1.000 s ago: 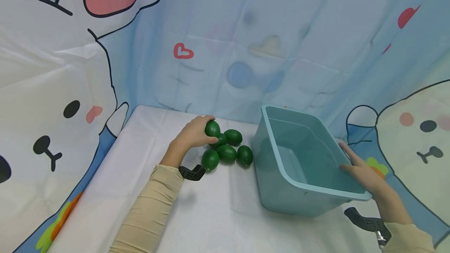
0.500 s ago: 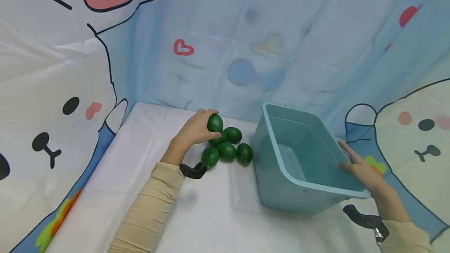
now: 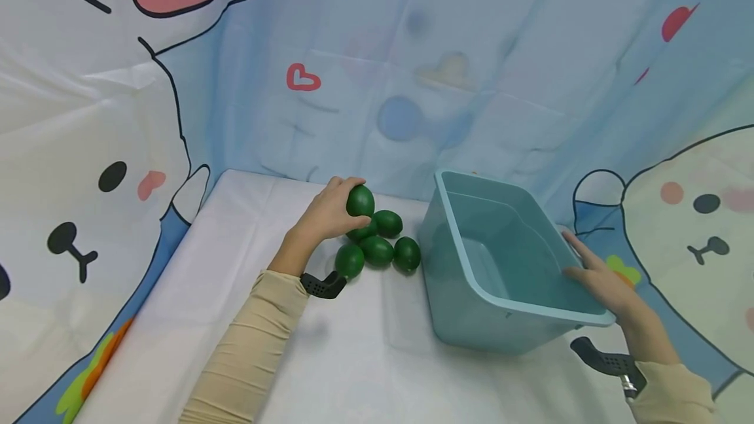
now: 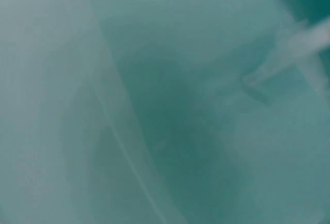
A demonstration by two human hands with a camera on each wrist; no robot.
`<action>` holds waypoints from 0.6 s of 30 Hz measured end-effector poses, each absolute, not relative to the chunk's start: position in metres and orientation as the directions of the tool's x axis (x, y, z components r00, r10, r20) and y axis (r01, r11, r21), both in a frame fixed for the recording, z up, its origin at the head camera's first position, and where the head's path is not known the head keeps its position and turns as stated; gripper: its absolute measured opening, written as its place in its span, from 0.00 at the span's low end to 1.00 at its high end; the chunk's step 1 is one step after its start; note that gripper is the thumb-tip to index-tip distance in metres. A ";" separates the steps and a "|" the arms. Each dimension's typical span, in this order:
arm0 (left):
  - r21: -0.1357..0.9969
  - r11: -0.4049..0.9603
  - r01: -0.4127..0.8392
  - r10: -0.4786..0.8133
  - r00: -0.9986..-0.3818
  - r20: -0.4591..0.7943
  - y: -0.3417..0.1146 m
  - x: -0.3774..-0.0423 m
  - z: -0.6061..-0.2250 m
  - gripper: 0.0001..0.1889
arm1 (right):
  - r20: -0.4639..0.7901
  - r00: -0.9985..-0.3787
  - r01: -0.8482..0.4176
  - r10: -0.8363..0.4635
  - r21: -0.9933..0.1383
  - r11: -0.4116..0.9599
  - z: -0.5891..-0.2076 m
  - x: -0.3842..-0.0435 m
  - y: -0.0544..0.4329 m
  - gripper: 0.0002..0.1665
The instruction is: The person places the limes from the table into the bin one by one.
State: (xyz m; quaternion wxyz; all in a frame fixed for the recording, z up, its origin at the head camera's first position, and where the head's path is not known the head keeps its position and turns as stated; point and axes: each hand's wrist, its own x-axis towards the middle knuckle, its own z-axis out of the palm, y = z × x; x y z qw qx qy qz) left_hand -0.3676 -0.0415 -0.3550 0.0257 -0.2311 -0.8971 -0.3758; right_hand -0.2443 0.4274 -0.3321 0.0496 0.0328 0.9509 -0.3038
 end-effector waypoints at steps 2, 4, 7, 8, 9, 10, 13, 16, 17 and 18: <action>0.664 0.608 0.435 0.395 -0.891 0.222 -0.042 -0.368 -0.355 0.39 | -0.113 -0.993 0.092 0.033 -0.574 0.813 -0.332 -0.245 0.427 0.44; 0.662 0.608 0.439 0.397 -0.890 0.226 -0.041 -0.368 -0.355 0.39 | -0.114 -0.993 0.094 0.035 -0.575 0.813 -0.331 -0.245 0.427 0.45; 0.661 0.605 0.444 0.397 -0.888 0.232 -0.041 -0.367 -0.354 0.39 | -0.117 -0.992 0.102 0.041 -0.579 0.809 -0.331 -0.245 0.425 0.44; 0.663 0.602 0.445 0.397 -0.887 0.235 -0.040 -0.367 -0.354 0.39 | -0.117 -0.992 0.102 0.041 -0.581 0.808 -0.331 -0.244 0.425 0.44; 0.666 0.598 0.445 0.397 -0.887 0.236 -0.040 -0.367 -0.353 0.39 | -0.118 -0.992 0.104 0.043 -0.581 0.807 -0.331 -0.244 0.424 0.44; 0.673 0.591 0.445 0.398 -0.886 0.237 -0.040 -0.366 -0.353 0.39 | -0.119 -0.992 0.104 0.042 -0.582 0.807 -0.331 -0.244 0.424 0.44; 0.695 0.563 0.448 0.405 -0.882 0.241 -0.039 -0.365 -0.352 0.39 | -0.120 -0.992 0.105 0.043 -0.577 0.810 -0.331 -0.243 0.424 0.44; 0.713 0.538 0.450 0.408 -0.879 0.247 -0.040 -0.364 -0.351 0.39 | -0.121 -0.992 0.106 0.044 -0.570 0.815 -0.331 -0.244 0.424 0.44; 0.715 0.534 0.451 0.408 -0.878 0.250 -0.040 -0.364 -0.351 0.39 | -0.122 -0.992 0.107 0.045 -0.569 0.816 -0.331 -0.244 0.424 0.44; 0.718 0.531 0.449 0.405 -0.879 0.250 -0.040 -0.364 -0.351 0.39 | -0.122 -0.992 0.107 0.044 -0.569 0.816 -0.331 -0.244 0.424 0.44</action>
